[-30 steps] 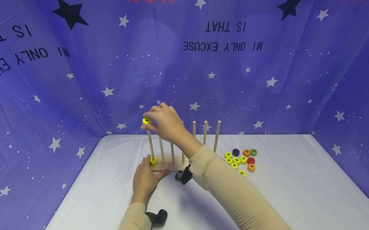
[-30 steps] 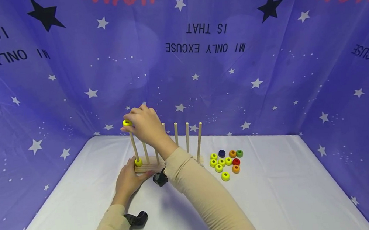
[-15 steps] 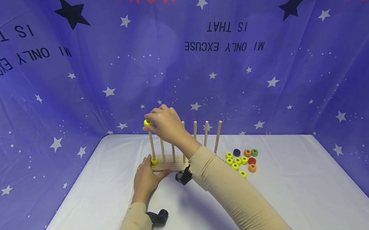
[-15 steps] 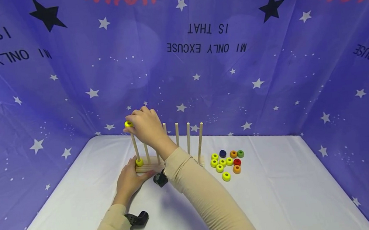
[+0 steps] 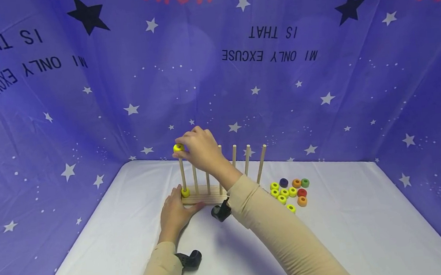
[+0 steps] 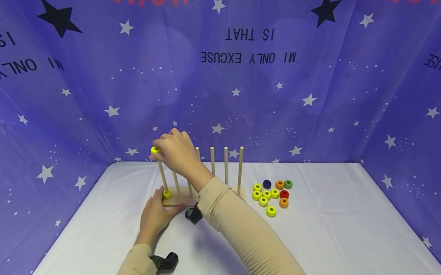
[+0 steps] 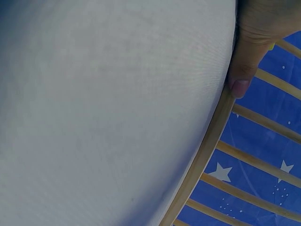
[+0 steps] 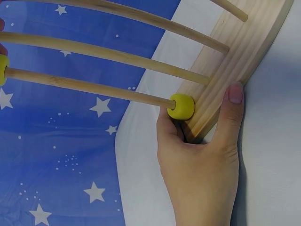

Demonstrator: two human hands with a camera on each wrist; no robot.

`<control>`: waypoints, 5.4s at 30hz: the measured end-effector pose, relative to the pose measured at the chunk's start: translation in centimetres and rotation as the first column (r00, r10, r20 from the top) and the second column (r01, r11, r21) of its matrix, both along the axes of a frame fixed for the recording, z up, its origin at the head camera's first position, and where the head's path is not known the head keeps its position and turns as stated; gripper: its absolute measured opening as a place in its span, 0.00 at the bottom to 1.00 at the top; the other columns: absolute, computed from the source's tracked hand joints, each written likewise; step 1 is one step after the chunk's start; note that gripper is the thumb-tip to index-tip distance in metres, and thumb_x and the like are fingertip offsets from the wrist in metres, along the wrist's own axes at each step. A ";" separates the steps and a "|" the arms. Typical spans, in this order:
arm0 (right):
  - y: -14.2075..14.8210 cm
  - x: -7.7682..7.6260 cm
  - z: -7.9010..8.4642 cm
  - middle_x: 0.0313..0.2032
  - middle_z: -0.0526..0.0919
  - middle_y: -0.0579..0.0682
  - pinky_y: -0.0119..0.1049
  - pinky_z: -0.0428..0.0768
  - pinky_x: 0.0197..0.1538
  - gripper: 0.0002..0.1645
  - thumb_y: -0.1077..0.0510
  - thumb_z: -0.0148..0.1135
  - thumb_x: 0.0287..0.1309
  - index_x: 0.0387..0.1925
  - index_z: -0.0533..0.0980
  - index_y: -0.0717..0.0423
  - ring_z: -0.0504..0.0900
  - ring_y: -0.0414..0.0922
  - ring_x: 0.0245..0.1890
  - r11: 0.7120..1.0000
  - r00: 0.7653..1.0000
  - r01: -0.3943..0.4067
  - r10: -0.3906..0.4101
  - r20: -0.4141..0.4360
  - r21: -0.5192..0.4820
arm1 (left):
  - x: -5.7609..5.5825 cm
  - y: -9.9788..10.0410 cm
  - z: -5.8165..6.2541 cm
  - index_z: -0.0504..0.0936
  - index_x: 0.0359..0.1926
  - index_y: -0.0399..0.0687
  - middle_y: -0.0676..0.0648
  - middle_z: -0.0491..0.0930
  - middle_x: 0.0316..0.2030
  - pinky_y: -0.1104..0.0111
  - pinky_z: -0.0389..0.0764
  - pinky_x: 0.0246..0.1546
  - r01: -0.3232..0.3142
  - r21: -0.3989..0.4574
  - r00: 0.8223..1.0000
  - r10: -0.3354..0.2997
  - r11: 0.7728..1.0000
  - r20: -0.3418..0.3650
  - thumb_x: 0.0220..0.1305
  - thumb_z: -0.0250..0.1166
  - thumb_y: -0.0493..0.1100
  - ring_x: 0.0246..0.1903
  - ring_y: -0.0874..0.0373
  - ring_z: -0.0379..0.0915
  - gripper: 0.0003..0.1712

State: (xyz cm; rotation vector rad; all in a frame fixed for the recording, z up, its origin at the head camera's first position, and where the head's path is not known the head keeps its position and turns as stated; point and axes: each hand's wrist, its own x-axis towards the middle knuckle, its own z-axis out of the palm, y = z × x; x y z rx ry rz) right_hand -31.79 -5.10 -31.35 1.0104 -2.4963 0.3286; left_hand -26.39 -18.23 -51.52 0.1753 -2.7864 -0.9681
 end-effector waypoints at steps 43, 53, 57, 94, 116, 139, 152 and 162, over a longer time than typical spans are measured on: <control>3.7 0.6 1.3 0.51 0.87 0.43 0.42 0.77 0.53 0.27 0.38 0.64 0.60 0.55 0.82 0.45 0.78 0.45 0.53 0.996 0.997 -0.025 0.019 -0.074 -0.086 | -0.1 0.2 -0.2 0.57 0.75 0.41 0.33 0.63 0.72 0.41 0.65 0.69 -0.007 -0.016 1.000 0.006 1.000 -0.014 0.47 0.71 0.73 0.69 0.32 0.61 0.65; 7.2 1.8 2.4 0.49 0.87 0.45 0.44 0.77 0.53 0.27 0.41 0.68 0.57 0.55 0.83 0.48 0.79 0.47 0.52 0.981 0.988 -0.067 0.040 -0.152 -0.180 | 0.0 0.2 -0.3 0.59 0.74 0.41 0.32 0.64 0.70 0.41 0.69 0.66 -0.018 -0.020 0.999 0.018 1.000 -0.030 0.46 0.73 0.71 0.65 0.33 0.66 0.63; 9.1 2.5 2.5 0.48 0.88 0.46 0.45 0.77 0.53 0.26 0.42 0.69 0.57 0.54 0.83 0.50 0.79 0.47 0.51 0.973 0.983 -0.084 0.045 -0.179 -0.216 | 0.1 0.2 -0.3 0.58 0.74 0.40 0.30 0.60 0.72 0.41 0.65 0.69 -0.020 -0.017 1.000 0.020 1.000 -0.012 0.47 0.73 0.71 0.68 0.32 0.62 0.64; 27.2 4.6 -7.4 0.52 0.85 0.52 0.59 0.72 0.63 0.26 0.51 0.73 0.56 0.55 0.81 0.54 0.76 0.52 0.55 0.911 0.959 0.265 -0.215 0.186 -0.317 | -0.1 0.2 -0.1 0.54 0.75 0.37 0.30 0.58 0.73 0.41 0.60 0.71 0.001 -0.025 1.000 -0.001 1.000 -0.005 0.48 0.72 0.71 0.71 0.31 0.56 0.66; 29.7 5.0 -16.7 0.51 0.86 0.52 0.53 0.76 0.59 0.24 0.53 0.75 0.52 0.52 0.83 0.56 0.78 0.51 0.53 0.887 0.903 0.311 -0.163 0.399 -0.342 | -0.2 0.1 -0.2 0.53 0.76 0.38 0.29 0.56 0.73 0.41 0.59 0.72 -0.005 -0.018 1.000 0.006 1.000 0.022 0.49 0.72 0.71 0.71 0.31 0.56 0.67; 30.5 5.3 -20.8 0.49 0.87 0.44 0.32 0.65 0.40 0.29 0.45 0.78 0.47 0.52 0.83 0.47 0.65 0.38 0.40 0.874 0.914 0.363 -0.267 0.304 -0.322 | -0.3 0.1 -0.1 0.52 0.76 0.37 0.29 0.55 0.74 0.42 0.60 0.72 -0.004 -0.029 1.000 0.005 1.000 0.016 0.49 0.71 0.72 0.71 0.31 0.56 0.67; 30.2 5.6 -21.2 0.49 0.87 0.44 0.32 0.64 0.37 0.30 0.43 0.79 0.44 0.51 0.84 0.46 0.64 0.38 0.36 0.900 0.922 0.356 -0.294 0.252 -0.252 | -0.3 0.0 -0.3 0.53 0.76 0.38 0.30 0.55 0.74 0.42 0.59 0.72 -0.001 -0.025 1.000 0.001 1.000 0.018 0.49 0.70 0.73 0.72 0.31 0.55 0.67; 30.0 5.6 -21.3 0.47 0.86 0.46 0.33 0.67 0.37 0.29 0.45 0.79 0.45 0.50 0.84 0.49 0.66 0.39 0.37 0.903 0.923 0.356 -0.299 0.244 -0.239 | -0.2 0.1 -0.1 0.52 0.76 0.38 0.30 0.55 0.74 0.42 0.57 0.73 -0.002 -0.016 1.000 0.002 1.000 0.027 0.49 0.71 0.72 0.72 0.31 0.54 0.67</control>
